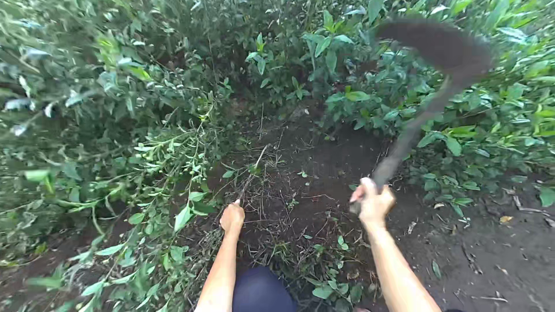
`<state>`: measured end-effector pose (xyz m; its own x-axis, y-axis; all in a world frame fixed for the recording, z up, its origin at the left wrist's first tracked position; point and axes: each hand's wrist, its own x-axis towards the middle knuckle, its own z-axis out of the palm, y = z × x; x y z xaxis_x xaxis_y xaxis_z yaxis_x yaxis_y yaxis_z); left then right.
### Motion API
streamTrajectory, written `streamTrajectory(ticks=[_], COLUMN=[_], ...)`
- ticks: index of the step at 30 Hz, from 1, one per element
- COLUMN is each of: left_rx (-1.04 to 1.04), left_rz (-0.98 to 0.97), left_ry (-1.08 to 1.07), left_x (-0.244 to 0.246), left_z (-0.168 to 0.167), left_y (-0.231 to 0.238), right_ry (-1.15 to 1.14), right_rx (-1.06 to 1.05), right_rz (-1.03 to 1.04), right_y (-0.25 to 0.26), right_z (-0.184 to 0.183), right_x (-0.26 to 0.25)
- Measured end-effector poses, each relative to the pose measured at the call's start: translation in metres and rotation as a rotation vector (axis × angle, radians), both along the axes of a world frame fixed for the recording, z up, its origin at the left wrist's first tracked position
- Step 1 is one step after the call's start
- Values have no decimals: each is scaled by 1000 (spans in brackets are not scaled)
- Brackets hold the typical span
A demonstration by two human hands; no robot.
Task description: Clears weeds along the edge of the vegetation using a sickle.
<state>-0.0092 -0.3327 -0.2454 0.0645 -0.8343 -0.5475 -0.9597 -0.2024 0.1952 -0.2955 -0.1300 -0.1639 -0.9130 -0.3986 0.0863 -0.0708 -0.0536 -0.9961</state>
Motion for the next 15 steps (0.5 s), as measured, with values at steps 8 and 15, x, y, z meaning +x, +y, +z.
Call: streamTrajectory(ticks=[8, 15], left_rx=[89, 67], left_rz=[27, 58], left_ry=[80, 76], left_x=[-7, 2], left_z=[1, 45], left_y=[10, 5], right_ry=[-264, -981], right_rx=[-478, 404], right_rz=[-432, 470], right_y=[-91, -106], right_z=[30, -79], right_x=[34, 113])
